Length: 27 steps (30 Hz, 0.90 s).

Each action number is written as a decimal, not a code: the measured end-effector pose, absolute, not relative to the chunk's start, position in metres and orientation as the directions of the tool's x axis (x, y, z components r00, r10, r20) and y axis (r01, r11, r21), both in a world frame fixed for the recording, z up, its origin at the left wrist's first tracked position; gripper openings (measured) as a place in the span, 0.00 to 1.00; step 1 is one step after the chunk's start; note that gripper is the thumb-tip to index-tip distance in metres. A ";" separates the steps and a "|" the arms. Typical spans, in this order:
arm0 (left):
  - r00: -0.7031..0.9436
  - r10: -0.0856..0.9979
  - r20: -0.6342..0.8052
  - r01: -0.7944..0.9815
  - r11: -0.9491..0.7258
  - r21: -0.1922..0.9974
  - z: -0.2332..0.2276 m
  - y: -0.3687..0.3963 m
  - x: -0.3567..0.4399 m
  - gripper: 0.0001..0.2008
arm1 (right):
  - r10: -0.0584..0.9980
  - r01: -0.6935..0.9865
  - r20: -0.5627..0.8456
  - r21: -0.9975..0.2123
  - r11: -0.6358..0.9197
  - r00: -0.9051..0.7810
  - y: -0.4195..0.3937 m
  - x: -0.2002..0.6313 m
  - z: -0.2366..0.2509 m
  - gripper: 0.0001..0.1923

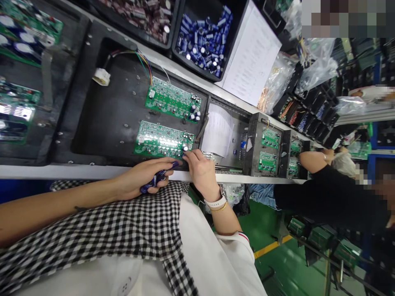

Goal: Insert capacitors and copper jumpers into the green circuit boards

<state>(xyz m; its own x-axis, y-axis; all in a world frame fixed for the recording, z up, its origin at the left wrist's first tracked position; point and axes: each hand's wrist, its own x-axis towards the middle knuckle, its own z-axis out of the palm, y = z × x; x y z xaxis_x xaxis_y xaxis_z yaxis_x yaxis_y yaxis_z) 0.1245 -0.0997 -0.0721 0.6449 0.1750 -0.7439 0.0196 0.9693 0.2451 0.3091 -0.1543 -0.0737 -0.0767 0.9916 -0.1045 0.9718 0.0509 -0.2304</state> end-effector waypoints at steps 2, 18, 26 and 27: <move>0.649 0.173 -0.740 0.009 0.972 0.235 -0.072 -0.099 0.125 0.09 | 0.992 0.975 -0.092 -0.215 0.065 -0.086 -0.155 0.309 -0.075 0.13; 0.678 0.015 -0.735 0.180 0.966 0.185 -0.075 -0.103 0.140 0.24 | 0.996 0.792 0.008 -0.606 0.078 -0.091 -0.176 0.300 -0.043 0.15; 0.720 0.013 -0.694 0.198 0.954 0.223 -0.069 -0.098 0.139 0.10 | 1.000 0.914 -0.014 -0.406 -0.025 0.021 -0.152 0.325 -0.079 0.11; 0.722 0.034 -0.691 0.194 0.949 0.250 -0.069 -0.097 0.138 0.10 | 0.999 0.922 -0.026 -0.386 -0.030 0.021 -0.150 0.325 -0.080 0.11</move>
